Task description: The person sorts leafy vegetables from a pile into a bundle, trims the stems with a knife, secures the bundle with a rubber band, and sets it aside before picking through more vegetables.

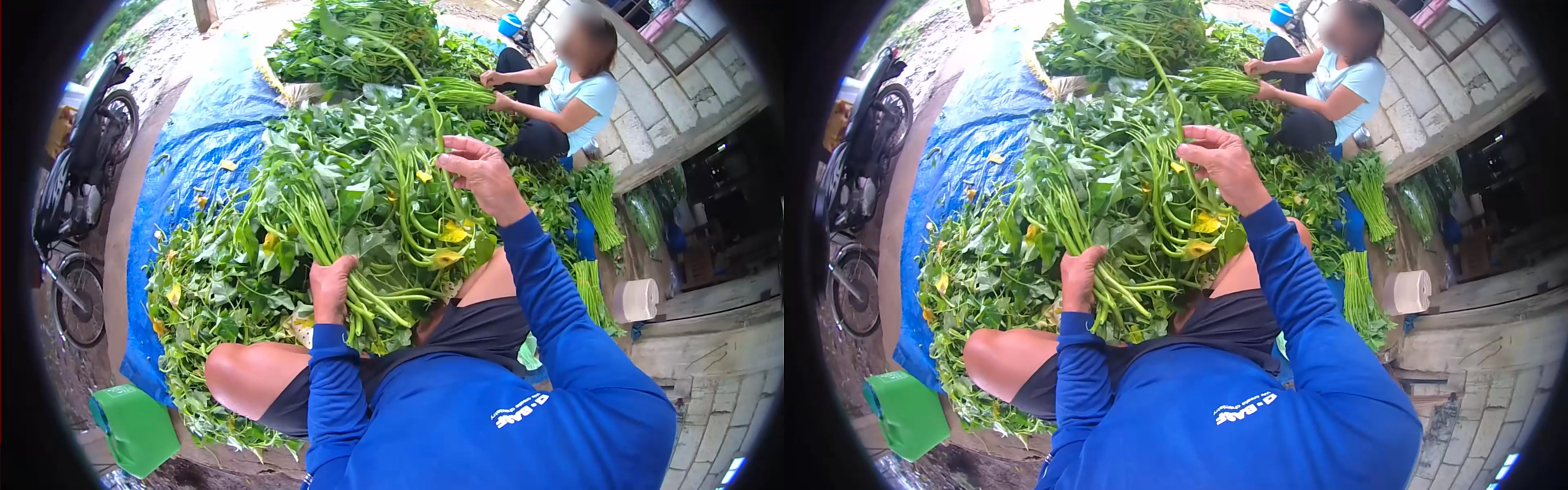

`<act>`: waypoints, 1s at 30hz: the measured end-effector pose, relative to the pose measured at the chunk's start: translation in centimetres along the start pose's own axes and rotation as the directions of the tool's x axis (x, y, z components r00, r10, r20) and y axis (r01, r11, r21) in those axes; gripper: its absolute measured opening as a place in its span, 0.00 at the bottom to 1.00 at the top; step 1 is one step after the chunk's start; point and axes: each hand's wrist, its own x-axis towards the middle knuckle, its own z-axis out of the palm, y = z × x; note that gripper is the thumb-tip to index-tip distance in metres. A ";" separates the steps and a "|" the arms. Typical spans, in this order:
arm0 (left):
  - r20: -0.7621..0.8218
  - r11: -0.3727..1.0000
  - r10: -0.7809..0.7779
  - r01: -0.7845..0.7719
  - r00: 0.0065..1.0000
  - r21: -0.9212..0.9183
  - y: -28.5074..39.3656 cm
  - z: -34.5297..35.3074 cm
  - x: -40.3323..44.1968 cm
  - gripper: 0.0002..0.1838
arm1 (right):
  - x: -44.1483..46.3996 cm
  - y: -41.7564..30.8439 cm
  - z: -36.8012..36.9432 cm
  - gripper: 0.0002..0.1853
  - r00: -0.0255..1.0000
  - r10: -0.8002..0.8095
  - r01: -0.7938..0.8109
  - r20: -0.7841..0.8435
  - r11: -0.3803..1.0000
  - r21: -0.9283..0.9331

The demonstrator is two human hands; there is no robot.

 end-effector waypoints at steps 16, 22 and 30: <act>0.074 0.999 -0.031 0.033 0.997 -0.023 -2.8 -0.1 1.3 0.12 | -2.2 7.9 9.5 0.24 0.970 -0.236 0.218 0.051 0.764 -0.607; 0.278 0.878 -0.309 0.385 0.910 -0.285 -6.6 -2.0 2.2 0.18 | -8.7 17.1 12.1 0.27 0.959 0.138 -0.009 0.249 0.890 -0.456; -0.072 0.967 -0.184 0.168 0.980 -0.190 -8.8 1.2 0.6 0.25 | -8.4 19.8 11.5 0.19 0.877 0.289 -0.163 0.384 0.931 -0.328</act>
